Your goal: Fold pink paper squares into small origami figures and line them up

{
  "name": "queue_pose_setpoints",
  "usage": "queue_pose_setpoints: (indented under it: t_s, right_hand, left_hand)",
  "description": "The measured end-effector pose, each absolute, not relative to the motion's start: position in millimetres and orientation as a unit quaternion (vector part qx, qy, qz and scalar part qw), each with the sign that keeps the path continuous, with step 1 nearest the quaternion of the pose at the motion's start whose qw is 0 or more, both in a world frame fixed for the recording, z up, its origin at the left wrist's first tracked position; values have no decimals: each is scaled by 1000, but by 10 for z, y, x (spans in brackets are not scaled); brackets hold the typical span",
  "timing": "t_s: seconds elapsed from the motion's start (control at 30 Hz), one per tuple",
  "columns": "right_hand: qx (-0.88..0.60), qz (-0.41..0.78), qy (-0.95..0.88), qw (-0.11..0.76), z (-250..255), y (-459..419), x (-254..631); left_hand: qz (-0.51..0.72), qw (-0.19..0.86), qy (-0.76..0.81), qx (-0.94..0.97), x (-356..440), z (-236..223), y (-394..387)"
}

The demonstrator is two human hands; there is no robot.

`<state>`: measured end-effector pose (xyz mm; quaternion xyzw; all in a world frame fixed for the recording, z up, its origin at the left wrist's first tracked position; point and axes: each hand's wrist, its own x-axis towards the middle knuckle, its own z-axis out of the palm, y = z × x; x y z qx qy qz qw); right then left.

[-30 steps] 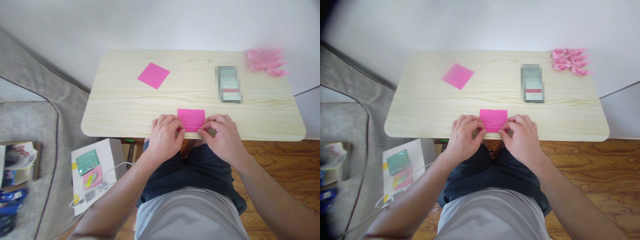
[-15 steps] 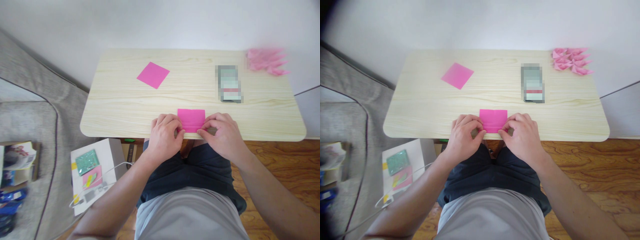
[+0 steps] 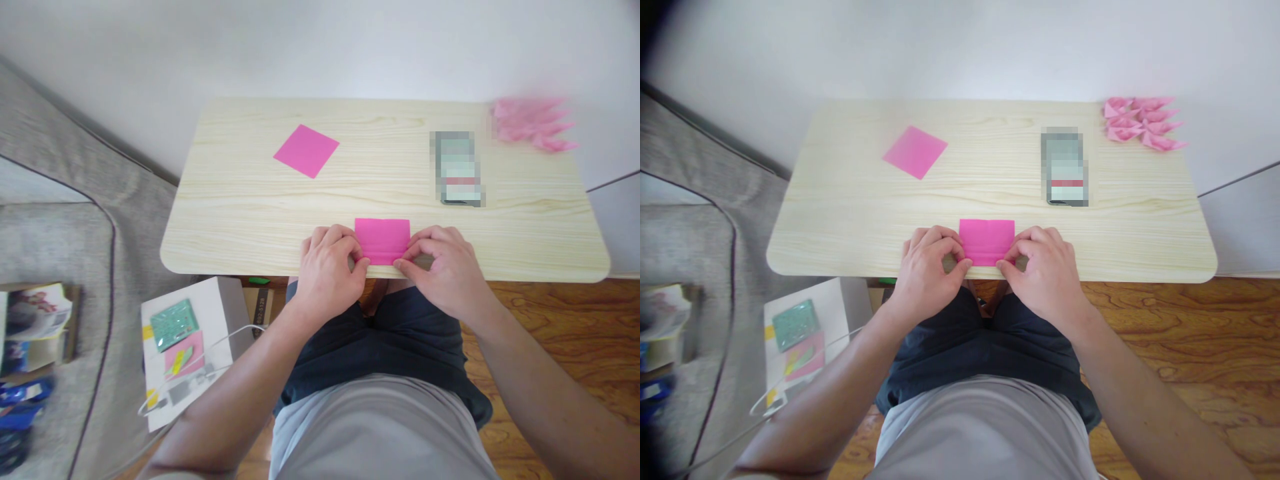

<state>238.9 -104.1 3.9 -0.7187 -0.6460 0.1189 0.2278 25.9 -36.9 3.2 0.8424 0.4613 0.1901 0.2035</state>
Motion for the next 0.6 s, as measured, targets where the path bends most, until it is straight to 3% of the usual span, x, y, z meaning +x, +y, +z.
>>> queue_pose_setpoints:
  t_s: [0.6]
  right_hand:
    - [-710,97,-652,249,-31,-1131,2400]
  left_hand:
    - [179,199,478,837,224,44,-348]
